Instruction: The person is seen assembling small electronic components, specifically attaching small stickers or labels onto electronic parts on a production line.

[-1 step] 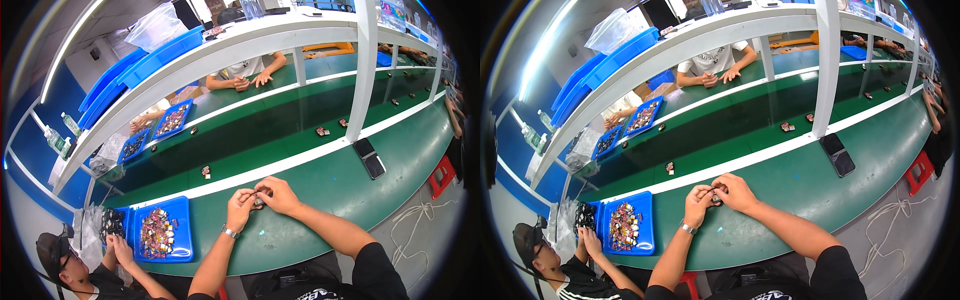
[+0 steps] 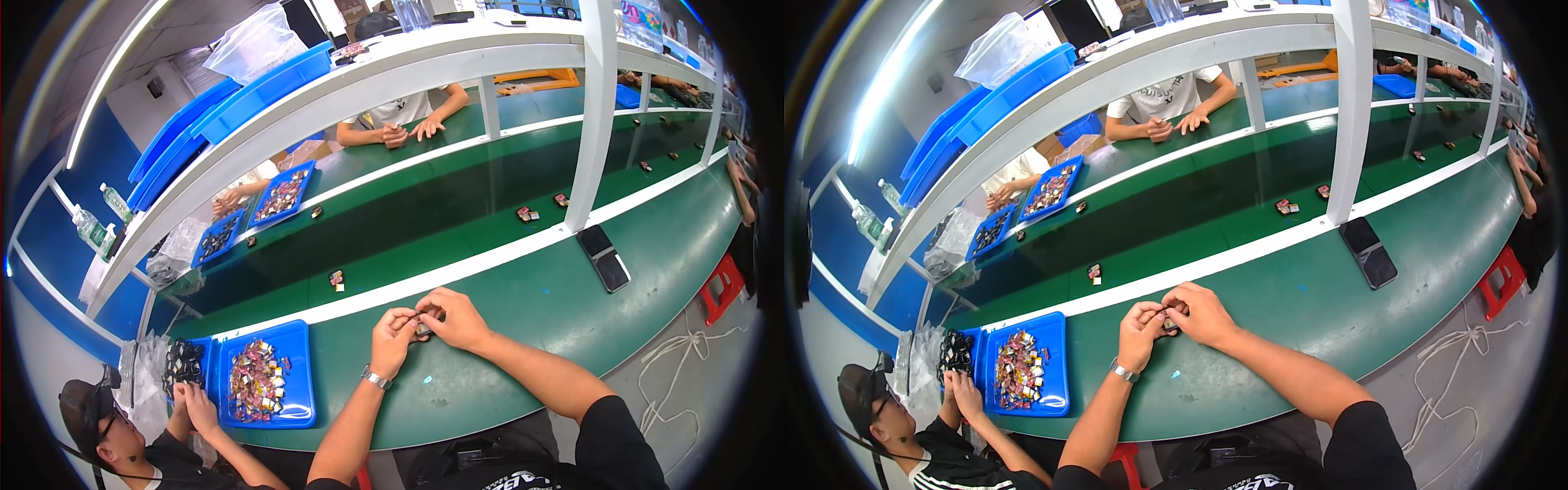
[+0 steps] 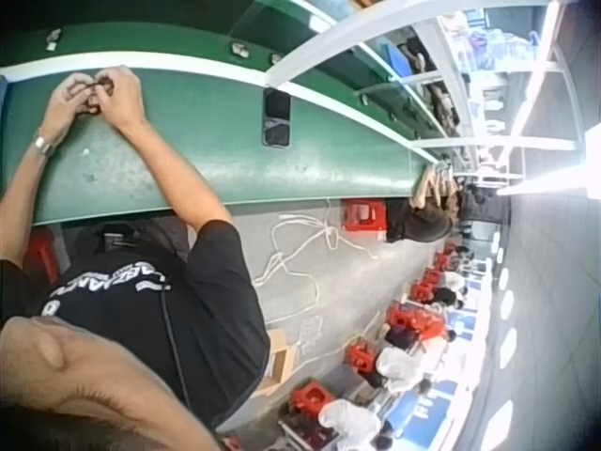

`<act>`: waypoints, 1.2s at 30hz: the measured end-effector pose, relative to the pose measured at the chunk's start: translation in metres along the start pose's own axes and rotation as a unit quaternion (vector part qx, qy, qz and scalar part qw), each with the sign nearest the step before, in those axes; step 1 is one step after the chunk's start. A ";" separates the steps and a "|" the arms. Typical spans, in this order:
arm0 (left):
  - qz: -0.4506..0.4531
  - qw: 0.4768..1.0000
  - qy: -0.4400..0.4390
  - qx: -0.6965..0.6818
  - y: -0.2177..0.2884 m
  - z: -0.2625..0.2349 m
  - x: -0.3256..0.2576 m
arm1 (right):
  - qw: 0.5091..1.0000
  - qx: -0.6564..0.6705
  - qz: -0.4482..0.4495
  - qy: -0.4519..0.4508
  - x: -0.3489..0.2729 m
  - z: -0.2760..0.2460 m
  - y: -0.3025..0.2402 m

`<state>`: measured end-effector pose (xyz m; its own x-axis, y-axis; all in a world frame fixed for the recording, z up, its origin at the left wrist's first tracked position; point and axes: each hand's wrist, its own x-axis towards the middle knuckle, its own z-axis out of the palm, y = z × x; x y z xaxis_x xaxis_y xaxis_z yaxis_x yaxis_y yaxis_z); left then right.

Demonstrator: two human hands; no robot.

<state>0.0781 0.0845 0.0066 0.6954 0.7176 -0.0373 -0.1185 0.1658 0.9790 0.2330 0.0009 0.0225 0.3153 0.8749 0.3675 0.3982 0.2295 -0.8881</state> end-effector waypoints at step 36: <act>0.104 0.994 0.029 0.003 -0.013 -0.009 -0.001 | 0.915 -0.343 -0.048 0.209 0.121 -0.011 0.064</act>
<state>0.0720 0.0877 -0.0075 0.6140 0.7742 0.1537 -0.2504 0.0063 0.9681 0.3059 0.1172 0.0131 0.4954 0.5921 0.6355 0.8427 -0.1501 -0.5170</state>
